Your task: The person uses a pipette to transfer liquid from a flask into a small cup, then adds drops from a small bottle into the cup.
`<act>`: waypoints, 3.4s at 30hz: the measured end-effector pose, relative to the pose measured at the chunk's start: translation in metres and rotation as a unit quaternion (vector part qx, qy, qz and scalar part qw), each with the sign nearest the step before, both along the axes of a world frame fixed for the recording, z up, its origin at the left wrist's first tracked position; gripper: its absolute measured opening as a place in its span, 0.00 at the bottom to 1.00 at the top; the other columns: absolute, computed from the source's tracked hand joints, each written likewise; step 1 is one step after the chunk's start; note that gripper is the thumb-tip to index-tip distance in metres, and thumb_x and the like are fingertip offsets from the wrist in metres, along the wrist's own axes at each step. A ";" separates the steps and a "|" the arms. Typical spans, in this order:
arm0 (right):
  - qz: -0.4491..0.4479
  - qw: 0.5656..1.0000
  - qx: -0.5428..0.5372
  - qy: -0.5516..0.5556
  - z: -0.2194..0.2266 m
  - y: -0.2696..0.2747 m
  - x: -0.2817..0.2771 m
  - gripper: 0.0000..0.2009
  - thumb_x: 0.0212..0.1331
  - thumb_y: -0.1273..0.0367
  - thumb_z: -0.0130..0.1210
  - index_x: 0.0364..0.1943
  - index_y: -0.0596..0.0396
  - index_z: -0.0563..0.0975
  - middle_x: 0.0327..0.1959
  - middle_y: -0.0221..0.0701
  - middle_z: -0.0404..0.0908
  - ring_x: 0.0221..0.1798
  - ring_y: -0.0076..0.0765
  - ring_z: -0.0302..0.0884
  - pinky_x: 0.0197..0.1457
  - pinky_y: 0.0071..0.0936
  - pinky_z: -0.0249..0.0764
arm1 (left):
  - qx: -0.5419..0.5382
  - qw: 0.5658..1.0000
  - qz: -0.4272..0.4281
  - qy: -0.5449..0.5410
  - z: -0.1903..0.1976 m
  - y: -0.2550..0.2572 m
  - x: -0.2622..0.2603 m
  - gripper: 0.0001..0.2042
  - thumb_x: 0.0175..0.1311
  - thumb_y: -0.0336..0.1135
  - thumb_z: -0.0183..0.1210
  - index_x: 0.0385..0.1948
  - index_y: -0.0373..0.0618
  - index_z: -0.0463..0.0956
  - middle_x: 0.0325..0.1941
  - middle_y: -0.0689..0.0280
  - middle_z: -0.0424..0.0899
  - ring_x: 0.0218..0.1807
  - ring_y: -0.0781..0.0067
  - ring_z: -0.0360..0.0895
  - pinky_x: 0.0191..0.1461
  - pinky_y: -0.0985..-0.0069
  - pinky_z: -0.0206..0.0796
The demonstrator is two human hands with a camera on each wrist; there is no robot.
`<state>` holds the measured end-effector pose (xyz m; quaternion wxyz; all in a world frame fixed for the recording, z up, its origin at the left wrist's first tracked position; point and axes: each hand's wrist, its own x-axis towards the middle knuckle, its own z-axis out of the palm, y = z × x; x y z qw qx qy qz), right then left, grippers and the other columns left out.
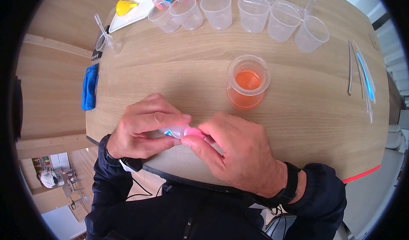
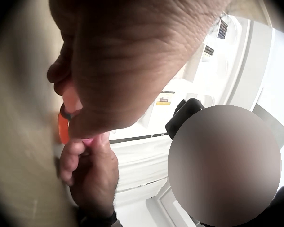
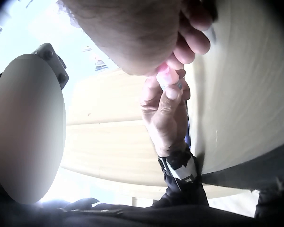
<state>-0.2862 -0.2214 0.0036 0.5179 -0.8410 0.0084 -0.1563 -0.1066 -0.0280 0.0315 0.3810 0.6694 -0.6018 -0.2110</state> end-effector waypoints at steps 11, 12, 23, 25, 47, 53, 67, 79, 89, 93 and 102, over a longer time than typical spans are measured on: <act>0.019 0.999 0.020 -0.034 -0.002 0.001 0.001 0.08 0.65 0.72 0.73 0.40 0.55 0.82 0.32 0.35 0.83 0.31 0.45 0.83 0.33 0.37 0.76 | 0.033 0.997 -0.006 0.066 0.001 0.005 0.003 0.25 0.56 0.27 0.82 0.58 0.39 0.90 0.45 0.59 0.92 0.45 0.61 0.86 0.49 0.67 0.74; 0.036 0.999 0.004 -0.017 -0.004 -0.002 -0.001 0.09 0.65 0.70 0.73 0.39 0.55 0.82 0.31 0.35 0.83 0.30 0.45 0.82 0.32 0.38 0.75 | 0.025 0.997 -0.014 0.066 0.000 0.004 0.002 0.25 0.56 0.27 0.82 0.58 0.39 0.90 0.44 0.59 0.92 0.45 0.61 0.86 0.49 0.67 0.74; 0.025 0.999 -0.025 -0.035 -0.005 -0.001 -0.001 0.11 0.71 0.63 0.71 0.38 0.53 0.82 0.23 0.35 0.79 0.24 0.47 0.80 0.28 0.43 0.73 | 0.015 0.998 -0.019 0.054 0.002 0.003 0.002 0.25 0.54 0.28 0.83 0.57 0.39 0.90 0.44 0.60 0.93 0.44 0.62 0.86 0.48 0.66 0.73; 0.027 1.000 -0.014 0.009 0.002 -0.002 -0.004 0.11 0.71 0.63 0.71 0.39 0.53 0.82 0.24 0.35 0.80 0.25 0.47 0.81 0.28 0.42 0.73 | 0.017 0.998 -0.016 0.051 0.000 0.003 0.002 0.25 0.54 0.28 0.83 0.57 0.39 0.90 0.44 0.60 0.93 0.44 0.62 0.86 0.49 0.66 0.73; 0.018 0.997 -0.014 -0.071 -0.003 0.008 -0.001 0.16 0.76 0.66 0.65 0.28 0.53 0.75 0.18 0.35 0.73 0.19 0.47 0.74 0.22 0.44 0.66 | 0.012 0.996 -0.049 0.069 0.005 0.002 -0.001 0.25 0.56 0.25 0.81 0.60 0.41 0.90 0.50 0.60 0.93 0.45 0.61 0.85 0.52 0.65 0.73; 0.036 0.999 -0.025 -0.025 -0.001 0.005 -0.007 0.15 0.74 0.67 0.66 0.28 0.53 0.74 0.18 0.35 0.74 0.19 0.47 0.74 0.22 0.43 0.65 | -0.010 0.998 -0.040 0.050 0.000 0.003 -0.007 0.26 0.56 0.25 0.80 0.60 0.41 0.90 0.51 0.60 0.93 0.45 0.61 0.85 0.53 0.65 0.74; 0.013 0.997 0.064 -0.046 -0.004 0.004 -0.007 0.15 0.74 0.60 0.69 0.34 0.53 0.79 0.23 0.35 0.79 0.24 0.46 0.79 0.28 0.44 0.71 | 0.002 0.993 0.107 -0.051 0.053 -0.026 0.003 0.15 0.64 0.25 0.74 0.53 0.39 0.87 0.51 0.57 0.87 0.50 0.63 0.83 0.53 0.66 0.75; 0.026 0.997 -0.001 -0.070 -0.009 0.001 -0.007 0.16 0.76 0.61 0.64 0.30 0.54 0.78 0.25 0.36 0.81 0.28 0.51 0.81 0.31 0.47 0.75 | -0.036 0.970 0.235 0.052 0.082 -0.132 0.118 0.15 0.74 0.27 0.67 0.59 0.37 0.82 0.50 0.64 0.90 0.53 0.76 0.86 0.58 0.75 0.77; 0.018 0.997 -0.011 -0.075 -0.013 0.001 -0.007 0.17 0.78 0.60 0.61 0.31 0.55 0.78 0.25 0.38 0.82 0.27 0.52 0.83 0.31 0.47 0.78 | 0.079 0.962 0.244 -0.098 0.050 -0.185 0.178 0.17 0.68 0.31 0.70 0.56 0.36 0.84 0.47 0.65 0.92 0.48 0.77 0.85 0.53 0.75 0.76; 0.014 0.997 -0.008 -0.076 -0.013 0.002 -0.007 0.16 0.78 0.61 0.61 0.30 0.55 0.78 0.25 0.38 0.83 0.27 0.51 0.84 0.31 0.46 0.79 | 0.130 0.957 0.249 -0.075 0.049 -0.193 0.171 0.18 0.67 0.32 0.71 0.57 0.38 0.85 0.47 0.64 0.92 0.46 0.78 0.85 0.50 0.74 0.77; 0.018 0.998 -0.003 -0.065 -0.013 0.002 -0.007 0.14 0.75 0.63 0.65 0.31 0.54 0.80 0.25 0.36 0.82 0.28 0.50 0.82 0.32 0.45 0.78 | 0.148 0.959 0.200 -0.138 0.024 -0.195 0.181 0.17 0.68 0.34 0.70 0.56 0.38 0.86 0.38 0.66 0.91 0.36 0.77 0.85 0.42 0.75 0.77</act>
